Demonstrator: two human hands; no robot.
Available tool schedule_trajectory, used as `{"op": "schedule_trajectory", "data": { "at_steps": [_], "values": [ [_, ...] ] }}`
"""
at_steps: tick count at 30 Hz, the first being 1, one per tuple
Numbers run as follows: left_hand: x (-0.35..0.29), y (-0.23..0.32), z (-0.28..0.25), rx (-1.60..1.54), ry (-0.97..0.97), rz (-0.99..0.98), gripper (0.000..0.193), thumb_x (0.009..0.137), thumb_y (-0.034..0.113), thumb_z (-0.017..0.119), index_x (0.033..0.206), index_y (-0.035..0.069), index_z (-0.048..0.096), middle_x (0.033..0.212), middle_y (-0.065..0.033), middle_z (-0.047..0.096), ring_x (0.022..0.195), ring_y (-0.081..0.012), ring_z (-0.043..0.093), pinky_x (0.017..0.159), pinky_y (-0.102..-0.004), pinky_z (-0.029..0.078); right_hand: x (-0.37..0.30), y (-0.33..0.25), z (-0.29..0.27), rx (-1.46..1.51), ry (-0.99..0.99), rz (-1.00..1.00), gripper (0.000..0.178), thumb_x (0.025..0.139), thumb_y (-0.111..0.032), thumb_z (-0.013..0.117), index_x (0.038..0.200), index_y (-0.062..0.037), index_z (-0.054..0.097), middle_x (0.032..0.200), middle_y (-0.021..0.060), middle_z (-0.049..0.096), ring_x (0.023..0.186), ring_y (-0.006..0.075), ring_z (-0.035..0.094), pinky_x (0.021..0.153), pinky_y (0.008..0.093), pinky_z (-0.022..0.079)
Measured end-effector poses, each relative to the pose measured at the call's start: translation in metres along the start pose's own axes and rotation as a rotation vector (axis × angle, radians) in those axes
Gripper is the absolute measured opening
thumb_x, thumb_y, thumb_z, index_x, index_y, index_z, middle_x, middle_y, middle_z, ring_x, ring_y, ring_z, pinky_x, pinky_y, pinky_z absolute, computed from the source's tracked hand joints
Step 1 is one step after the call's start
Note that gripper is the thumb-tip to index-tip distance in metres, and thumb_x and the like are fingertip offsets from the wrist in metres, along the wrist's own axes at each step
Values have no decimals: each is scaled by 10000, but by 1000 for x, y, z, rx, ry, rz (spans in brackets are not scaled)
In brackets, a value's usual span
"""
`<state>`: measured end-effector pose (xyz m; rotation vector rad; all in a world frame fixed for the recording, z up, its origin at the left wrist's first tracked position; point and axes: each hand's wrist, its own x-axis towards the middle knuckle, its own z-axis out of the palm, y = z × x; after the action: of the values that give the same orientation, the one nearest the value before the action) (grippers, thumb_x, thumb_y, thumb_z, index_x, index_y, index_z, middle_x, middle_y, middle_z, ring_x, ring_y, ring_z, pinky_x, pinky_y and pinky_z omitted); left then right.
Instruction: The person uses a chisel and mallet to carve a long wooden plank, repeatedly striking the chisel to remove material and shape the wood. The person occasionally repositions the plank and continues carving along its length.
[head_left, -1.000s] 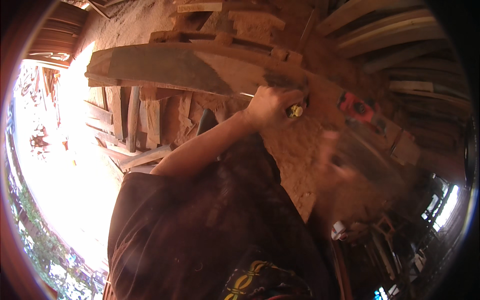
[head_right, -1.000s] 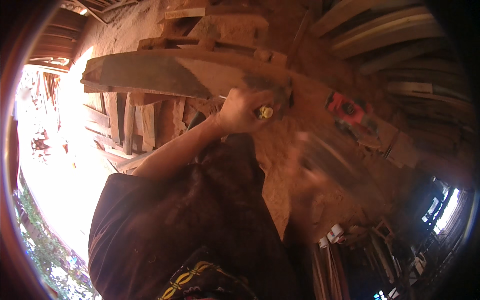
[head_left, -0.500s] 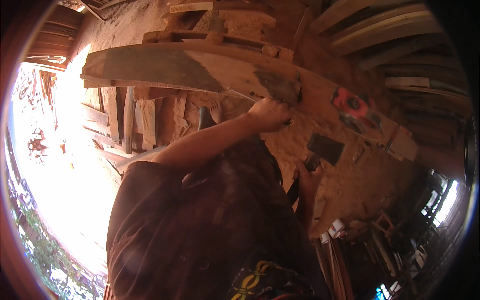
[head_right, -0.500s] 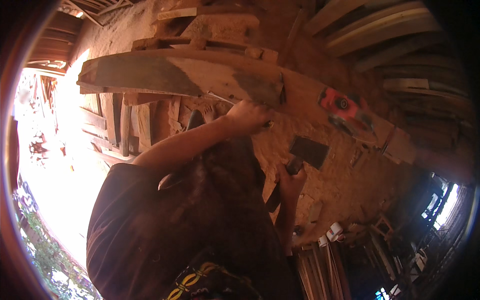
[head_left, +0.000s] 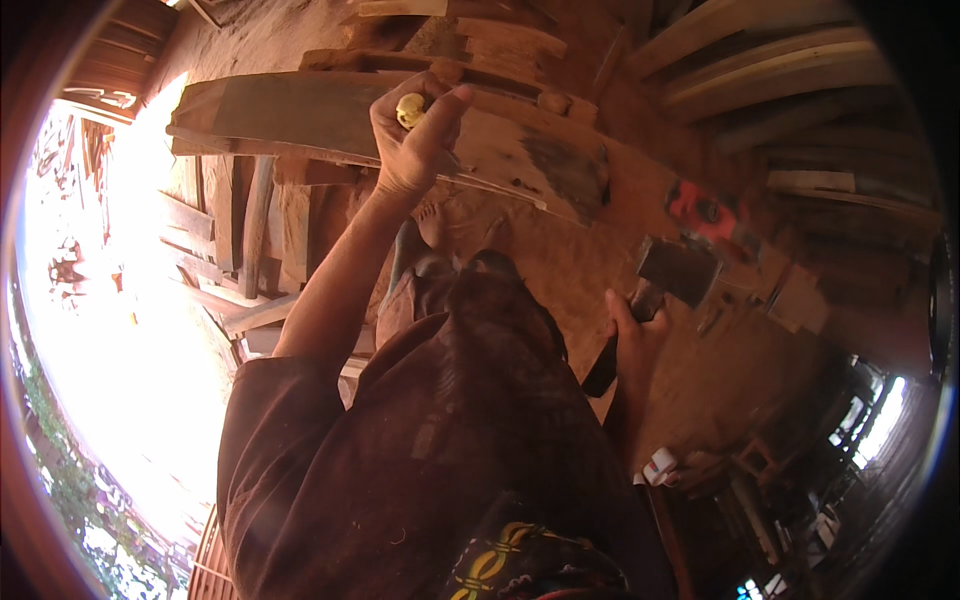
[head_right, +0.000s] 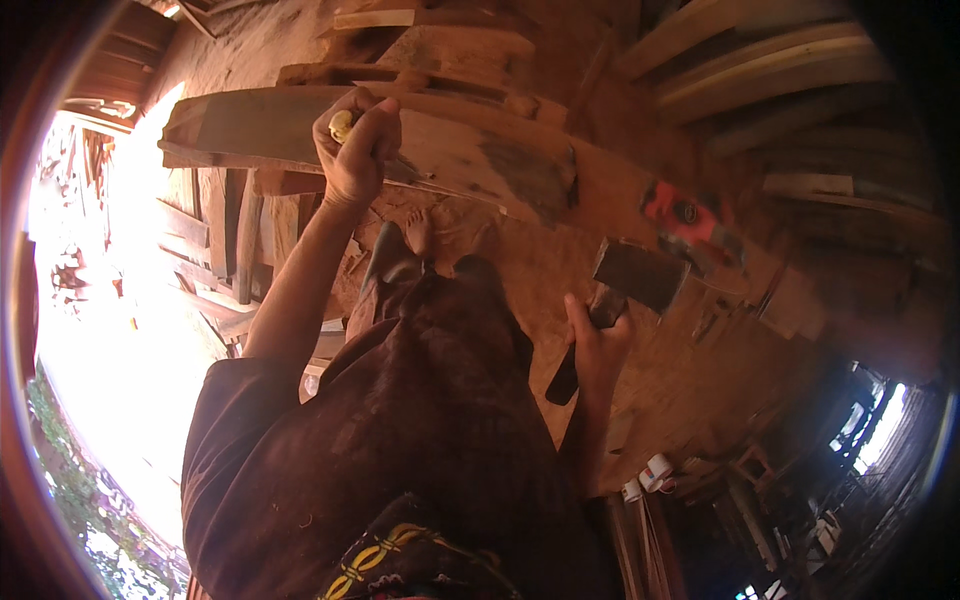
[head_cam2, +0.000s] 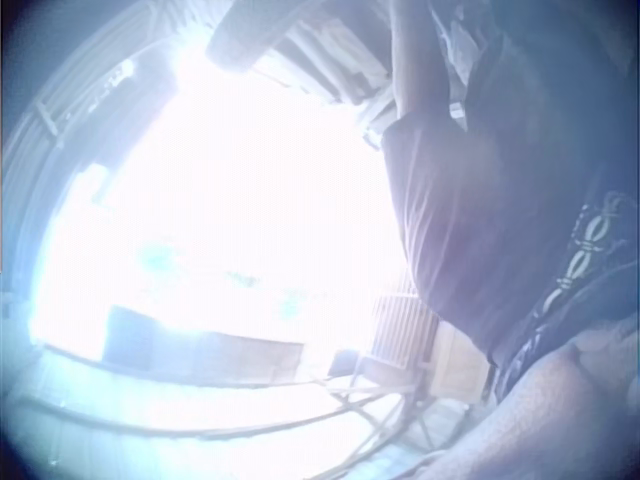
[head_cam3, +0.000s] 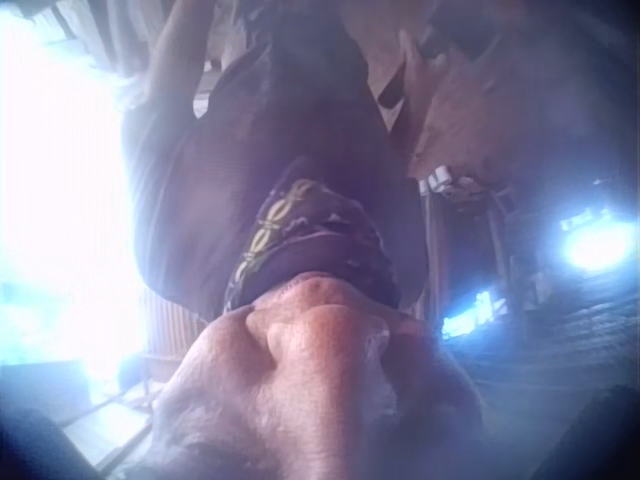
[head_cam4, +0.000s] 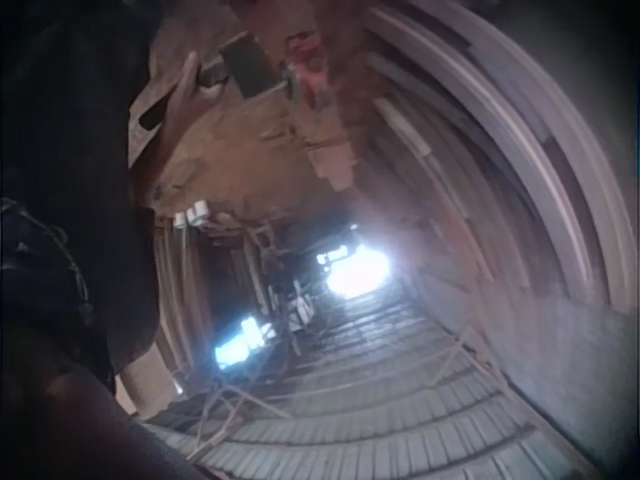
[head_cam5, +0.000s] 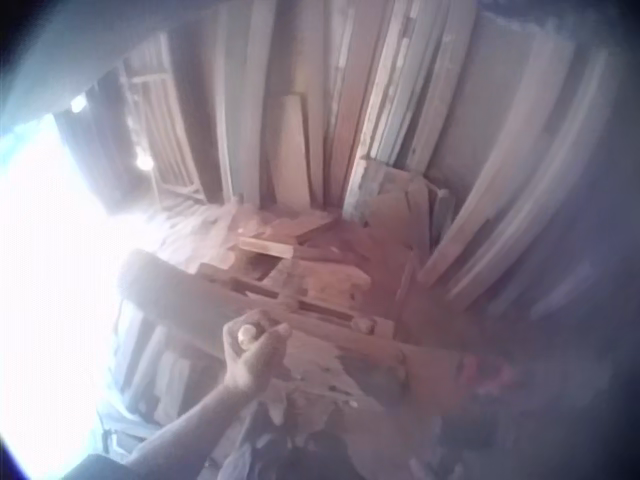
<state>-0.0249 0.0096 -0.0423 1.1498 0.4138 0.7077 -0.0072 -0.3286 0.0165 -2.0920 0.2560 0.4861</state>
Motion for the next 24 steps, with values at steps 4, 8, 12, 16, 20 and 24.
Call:
{"op": "schedule_trajectory", "data": {
  "at_steps": [4, 8, 12, 16, 20, 24],
  "values": [
    [-2, -8, 0, -25, -7, -26, 339, 986, 36, 666, 698, 82, 494, 590, 16, 485, 510, -67, 390, 484, -274, 304, 2, -18, 11, -2, -32, -55, 238, 919, -97, 820, 870, -40, 594, 649, 5, 582, 530, 87, 541, 502, 271, 413],
    [-5, -8, 2, 11, -21, -12, 339, 991, 51, 677, 701, 80, 505, 607, 15, 518, 520, -63, 421, 491, -266, 327, 8, -20, 16, 23, -83, -88, 247, 907, -85, 836, 881, -36, 595, 658, 0, 585, 525, 79, 540, 493, 262, 418],
    [-9, -7, 6, 51, -4, -4, 336, 945, 106, 774, 679, 89, 569, 637, 54, 574, 568, -19, 491, 507, -228, 355, 11, -32, 18, -16, -121, -167, 245, 910, -77, 833, 861, -45, 595, 660, -8, 585, 518, 73, 533, 488, 262, 409],
    [-12, -6, 5, 83, 0, 45, 338, 936, 106, 786, 680, 88, 564, 653, 63, 570, 611, -14, 480, 541, -232, 358, 19, -49, 20, -32, -176, -247, 237, 912, -80, 837, 852, -53, 610, 670, -19, 587, 522, 61, 533, 486, 258, 403],
    [-10, -11, 6, 93, 12, 57, 342, 936, 102, 785, 681, 84, 559, 656, 70, 548, 616, -19, 456, 548, -245, 353, 22, -77, 27, -97, -191, -298, 214, 906, -94, 854, 868, -52, 648, 676, -26, 616, 532, 45, 547, 485, 251, 404],
    [-11, -18, 7, 76, 30, 74, 343, 933, 106, 792, 691, 82, 550, 654, 71, 523, 616, -26, 444, 546, -251, 349, 38, -120, 28, -222, -83, -757, 253, 916, -83, 856, 765, -84, 653, 628, -20, 601, 525, 42, 539, 476, 228, 386]
  ]
}}
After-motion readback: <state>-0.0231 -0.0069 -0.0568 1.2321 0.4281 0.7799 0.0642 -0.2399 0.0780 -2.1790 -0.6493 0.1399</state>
